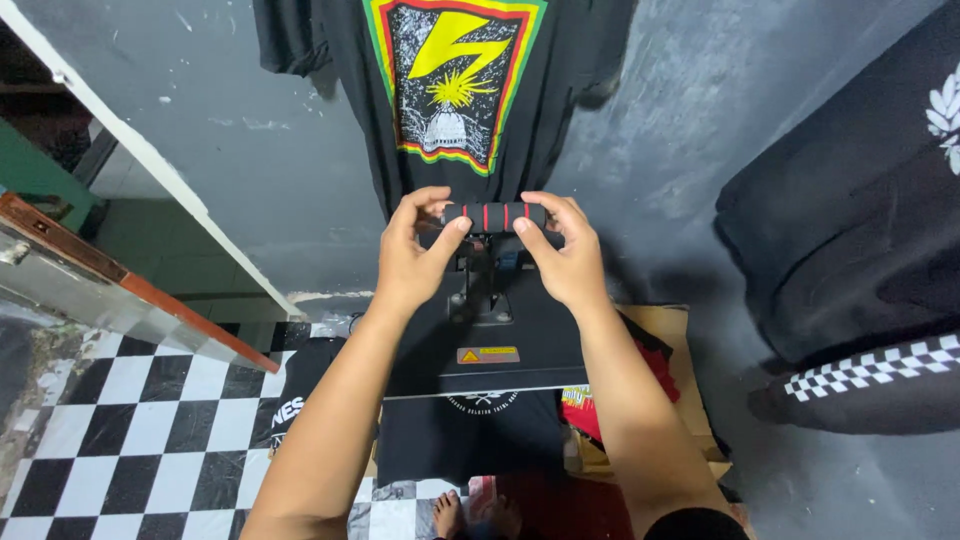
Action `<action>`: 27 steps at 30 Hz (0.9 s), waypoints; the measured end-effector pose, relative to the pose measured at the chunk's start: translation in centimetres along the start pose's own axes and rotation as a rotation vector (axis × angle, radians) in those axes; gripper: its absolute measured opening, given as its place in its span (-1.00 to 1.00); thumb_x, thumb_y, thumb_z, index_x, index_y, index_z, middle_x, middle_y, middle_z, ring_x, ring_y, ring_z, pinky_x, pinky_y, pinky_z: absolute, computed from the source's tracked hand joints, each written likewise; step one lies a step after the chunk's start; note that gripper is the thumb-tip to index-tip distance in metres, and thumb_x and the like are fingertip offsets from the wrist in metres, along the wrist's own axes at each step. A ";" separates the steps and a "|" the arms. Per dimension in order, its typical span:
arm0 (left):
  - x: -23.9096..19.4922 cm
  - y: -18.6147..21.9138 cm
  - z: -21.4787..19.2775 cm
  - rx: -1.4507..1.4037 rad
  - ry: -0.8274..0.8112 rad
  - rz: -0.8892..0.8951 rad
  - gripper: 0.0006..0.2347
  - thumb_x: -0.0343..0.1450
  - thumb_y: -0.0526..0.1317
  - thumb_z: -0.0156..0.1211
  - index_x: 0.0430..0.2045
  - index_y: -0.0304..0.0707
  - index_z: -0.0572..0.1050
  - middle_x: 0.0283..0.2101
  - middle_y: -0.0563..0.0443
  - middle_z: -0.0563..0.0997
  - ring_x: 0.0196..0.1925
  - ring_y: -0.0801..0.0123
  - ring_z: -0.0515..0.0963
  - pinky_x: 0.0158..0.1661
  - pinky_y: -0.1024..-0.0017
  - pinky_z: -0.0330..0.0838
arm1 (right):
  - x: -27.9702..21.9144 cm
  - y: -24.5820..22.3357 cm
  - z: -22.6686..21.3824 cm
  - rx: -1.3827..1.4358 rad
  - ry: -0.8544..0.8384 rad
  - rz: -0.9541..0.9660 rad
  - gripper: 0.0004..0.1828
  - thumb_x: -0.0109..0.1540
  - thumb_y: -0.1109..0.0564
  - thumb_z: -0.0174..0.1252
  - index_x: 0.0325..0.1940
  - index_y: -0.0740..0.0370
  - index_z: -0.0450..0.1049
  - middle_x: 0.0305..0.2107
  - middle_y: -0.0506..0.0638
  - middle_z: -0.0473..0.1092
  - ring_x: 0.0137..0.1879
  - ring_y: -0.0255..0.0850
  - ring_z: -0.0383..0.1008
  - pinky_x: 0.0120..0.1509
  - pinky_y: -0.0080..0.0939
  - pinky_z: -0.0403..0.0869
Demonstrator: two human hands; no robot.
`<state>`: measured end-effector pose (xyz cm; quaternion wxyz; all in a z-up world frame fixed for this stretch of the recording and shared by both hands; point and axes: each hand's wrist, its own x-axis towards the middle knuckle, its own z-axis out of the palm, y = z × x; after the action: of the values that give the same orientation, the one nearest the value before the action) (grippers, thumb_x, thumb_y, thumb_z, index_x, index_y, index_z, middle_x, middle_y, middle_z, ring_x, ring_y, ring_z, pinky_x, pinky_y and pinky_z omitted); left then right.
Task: Preparing and aligning t-shirts on a heat press machine for printing
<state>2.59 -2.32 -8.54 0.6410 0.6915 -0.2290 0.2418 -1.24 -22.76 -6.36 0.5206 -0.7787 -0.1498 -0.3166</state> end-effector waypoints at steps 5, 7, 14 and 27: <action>-0.1 -0.4 0.2 0.061 0.051 0.062 -0.73 0.40 -0.14 0.44 -0.12 -0.21 0.56 -0.29 -0.08 0.57 -0.18 0.10 0.62 -0.15 0.25 0.55 | -0.2 0.7 0.3 -0.041 0.018 -0.041 -0.67 0.29 0.13 0.33 0.15 0.08 0.56 -0.20 0.01 0.43 -0.08 -0.24 0.41 0.09 -0.25 0.47; -0.5 -0.2 0.3 0.084 0.064 0.086 -0.74 0.41 -0.13 0.44 -0.13 -0.19 0.56 -0.29 -0.08 0.58 -0.18 0.08 0.64 -0.17 0.26 0.57 | -0.6 1.2 0.6 -0.054 0.028 -0.055 -0.68 0.30 0.10 0.32 0.15 0.06 0.56 -0.17 0.01 0.44 -0.08 -0.22 0.42 0.06 -0.26 0.48; -2.3 2.0 0.9 0.172 0.114 0.282 -0.78 0.49 -0.24 0.24 -0.03 -0.27 0.45 -0.12 0.00 0.52 -0.16 0.37 0.52 -0.16 0.46 0.47 | -1.8 0.9 0.4 0.078 0.024 -0.207 -0.65 0.41 0.22 0.19 0.27 0.27 0.37 0.01 0.06 0.38 -0.02 -0.24 0.41 0.03 -0.32 0.45; -17.9 3.3 -1.4 0.356 0.157 0.498 -0.84 0.51 -0.32 0.29 -0.19 -0.47 0.47 -0.30 -0.20 0.54 -0.38 0.18 0.50 -0.34 0.33 0.49 | -19.1 -0.4 -3.4 0.098 0.010 -0.362 -0.81 0.44 0.38 0.19 0.13 0.35 0.40 -0.16 0.11 0.46 -0.10 -0.18 0.42 0.09 -0.20 0.41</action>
<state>-13.43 -1.04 -17.15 0.4466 0.6947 -0.2953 0.4804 -16.97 -23.82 -17.61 0.4933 -0.7111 -0.3001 -0.4012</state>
